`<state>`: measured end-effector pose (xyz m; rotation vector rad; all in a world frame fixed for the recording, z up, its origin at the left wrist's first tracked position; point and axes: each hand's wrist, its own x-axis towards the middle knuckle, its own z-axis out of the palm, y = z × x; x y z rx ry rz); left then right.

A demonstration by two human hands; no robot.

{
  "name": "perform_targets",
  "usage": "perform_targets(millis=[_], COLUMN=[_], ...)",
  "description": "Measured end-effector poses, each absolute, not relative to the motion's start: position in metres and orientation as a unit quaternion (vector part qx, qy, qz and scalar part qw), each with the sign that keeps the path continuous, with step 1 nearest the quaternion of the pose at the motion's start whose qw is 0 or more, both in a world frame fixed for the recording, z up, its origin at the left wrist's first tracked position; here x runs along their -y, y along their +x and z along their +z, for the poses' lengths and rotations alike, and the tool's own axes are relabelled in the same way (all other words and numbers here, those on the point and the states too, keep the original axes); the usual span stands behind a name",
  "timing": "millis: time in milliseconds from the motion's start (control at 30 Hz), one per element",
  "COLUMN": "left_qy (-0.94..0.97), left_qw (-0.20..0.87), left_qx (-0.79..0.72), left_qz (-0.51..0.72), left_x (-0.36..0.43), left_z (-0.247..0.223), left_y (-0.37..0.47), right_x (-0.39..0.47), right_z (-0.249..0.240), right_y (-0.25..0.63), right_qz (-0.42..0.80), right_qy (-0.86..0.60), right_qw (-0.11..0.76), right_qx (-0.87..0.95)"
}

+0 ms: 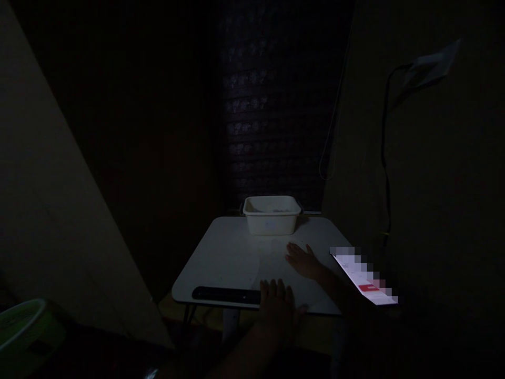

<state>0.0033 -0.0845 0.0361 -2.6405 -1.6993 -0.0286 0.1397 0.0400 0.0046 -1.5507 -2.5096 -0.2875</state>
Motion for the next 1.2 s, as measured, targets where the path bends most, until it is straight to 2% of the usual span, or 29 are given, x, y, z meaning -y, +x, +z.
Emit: perform_targets(millis=[400,800,1200], left_qy=[-0.839,-0.836,-0.840], left_qw=[-0.013,-0.012,-0.025], left_qx=[0.544,0.549,0.542], left_qz=[0.009,-0.002,-0.013], left_x=[0.085,0.083,0.083], left_z=[0.038,0.039,0.041], left_y=[0.003,0.006,0.005], right_x=[-0.057,-0.012,-0.044], right_z=[0.001,-0.001,0.008], right_y=[0.132,0.140,0.139], right_qz=[-0.121,-0.119,-0.116], right_qy=[-0.560,-0.424,-0.553], right_qw=[0.109,0.102,0.085], right_qx=[0.812,0.892,0.821])
